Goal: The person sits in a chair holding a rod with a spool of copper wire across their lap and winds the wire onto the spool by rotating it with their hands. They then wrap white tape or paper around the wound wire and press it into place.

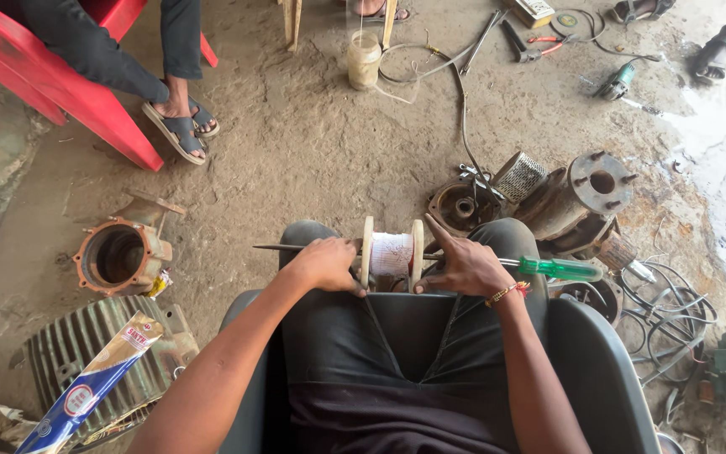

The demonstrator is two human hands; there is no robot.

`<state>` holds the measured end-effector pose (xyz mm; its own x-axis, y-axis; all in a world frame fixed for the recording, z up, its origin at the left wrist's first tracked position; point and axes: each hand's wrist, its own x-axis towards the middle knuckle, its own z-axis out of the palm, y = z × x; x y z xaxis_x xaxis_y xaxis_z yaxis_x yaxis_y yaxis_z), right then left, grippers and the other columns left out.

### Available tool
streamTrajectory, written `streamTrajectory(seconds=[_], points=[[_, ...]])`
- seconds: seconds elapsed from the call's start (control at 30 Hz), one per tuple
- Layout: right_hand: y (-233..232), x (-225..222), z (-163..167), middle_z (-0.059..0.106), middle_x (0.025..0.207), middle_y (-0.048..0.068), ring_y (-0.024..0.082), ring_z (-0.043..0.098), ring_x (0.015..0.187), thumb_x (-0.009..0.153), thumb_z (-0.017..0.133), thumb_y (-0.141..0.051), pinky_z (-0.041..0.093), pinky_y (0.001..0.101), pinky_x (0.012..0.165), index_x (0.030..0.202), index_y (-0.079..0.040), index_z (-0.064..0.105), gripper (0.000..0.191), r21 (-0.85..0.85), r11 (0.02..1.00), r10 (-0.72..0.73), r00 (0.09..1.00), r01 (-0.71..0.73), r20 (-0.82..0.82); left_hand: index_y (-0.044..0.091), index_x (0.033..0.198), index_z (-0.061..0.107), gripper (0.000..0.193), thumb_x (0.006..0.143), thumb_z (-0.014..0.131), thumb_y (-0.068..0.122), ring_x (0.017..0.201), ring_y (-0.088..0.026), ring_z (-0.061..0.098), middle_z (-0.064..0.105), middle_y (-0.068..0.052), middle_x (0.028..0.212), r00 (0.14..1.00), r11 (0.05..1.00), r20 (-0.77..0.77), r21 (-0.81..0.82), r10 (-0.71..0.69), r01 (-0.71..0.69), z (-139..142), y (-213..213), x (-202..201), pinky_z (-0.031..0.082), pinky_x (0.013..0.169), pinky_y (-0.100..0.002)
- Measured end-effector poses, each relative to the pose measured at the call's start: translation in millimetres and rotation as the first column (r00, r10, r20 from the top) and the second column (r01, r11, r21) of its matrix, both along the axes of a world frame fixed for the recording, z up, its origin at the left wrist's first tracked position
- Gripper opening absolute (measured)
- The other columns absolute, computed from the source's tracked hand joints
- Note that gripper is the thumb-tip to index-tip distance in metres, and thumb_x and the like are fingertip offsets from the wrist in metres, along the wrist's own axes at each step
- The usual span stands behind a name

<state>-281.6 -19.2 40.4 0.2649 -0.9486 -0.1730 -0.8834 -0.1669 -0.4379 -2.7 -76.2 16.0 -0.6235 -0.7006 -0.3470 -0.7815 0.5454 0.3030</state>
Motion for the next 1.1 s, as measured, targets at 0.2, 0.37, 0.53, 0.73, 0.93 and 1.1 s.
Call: streamTrajectory(seconds=[0.2,0.37,0.53,0.73,0.93,1.1], points=[[-1,-1,-2,0.059,0.139,0.023,0.040,0.063,0.120,0.053,0.087,-0.071,0.052,0.0476,0.093,0.160,-0.011,0.017,0.142,-0.020,1.000,0.016,1.000,-0.016,-0.023,-0.001,0.127,0.060,0.086,0.068,0.086,0.055,0.123,-0.037,0.061,0.066,-0.018,0.128,1.000,1.000,0.004,0.001,0.003,-0.003,6,2,-2,0.049,0.103,-0.047],[0,0,0,0.068,0.125,0.023,0.039,0.067,0.116,0.054,0.084,-0.070,0.053,0.0465,0.094,0.164,-0.016,0.018,0.139,0.067,0.997,-0.046,0.997,0.050,-0.060,0.001,0.128,0.060,0.084,0.068,0.086,0.056,0.123,-0.036,0.061,0.068,-0.017,0.125,1.000,0.999,0.003,0.034,0.025,-0.025,3,3,-1,0.050,0.103,-0.047],[-4,-9,-16,0.077,0.111,0.020,0.034,0.074,0.101,0.066,0.079,-0.055,0.054,0.0443,0.089,0.161,-0.016,0.026,0.116,-0.042,0.997,-0.061,0.982,0.070,0.178,0.001,0.134,0.056,0.090,0.073,0.077,0.064,0.115,-0.039,0.067,0.071,-0.023,0.118,0.998,0.990,-0.019,0.132,0.060,-0.057,-9,-12,4,0.054,0.101,-0.046],[-12,-18,-39,0.081,0.099,0.017,0.025,0.079,0.098,0.108,0.053,-0.045,0.058,0.0353,0.082,0.145,-0.011,0.058,0.051,-0.135,0.924,-0.245,0.826,0.357,0.507,0.013,0.142,0.057,0.097,0.084,0.025,0.084,0.114,-0.041,0.067,0.071,-0.026,0.112,0.884,0.918,-0.255,0.176,0.391,-0.355,-23,-28,11,0.052,0.097,-0.051],[-5,-11,-24,0.081,0.103,0.013,0.030,0.076,0.098,0.087,0.065,-0.050,0.056,0.0407,0.086,0.156,-0.018,0.042,0.080,-0.004,0.990,-0.131,0.936,0.140,0.327,0.001,0.125,0.070,0.098,0.091,0.032,0.084,0.116,-0.044,0.068,0.073,-0.028,0.113,0.945,0.960,-0.204,0.170,0.256,-0.224,-27,-21,12,0.053,0.100,-0.049],[1,-3,-3,0.073,0.120,0.015,0.037,0.068,0.111,0.070,0.077,-0.064,0.052,0.0462,0.090,0.159,-0.021,0.026,0.110,0.041,0.999,0.007,0.992,-0.012,0.122,-0.007,0.137,0.049,0.117,0.067,0.070,0.084,0.117,-0.044,0.062,0.064,-0.030,0.123,0.986,0.997,-0.168,0.076,0.006,0.007,-21,-19,12,0.051,0.097,-0.048]])
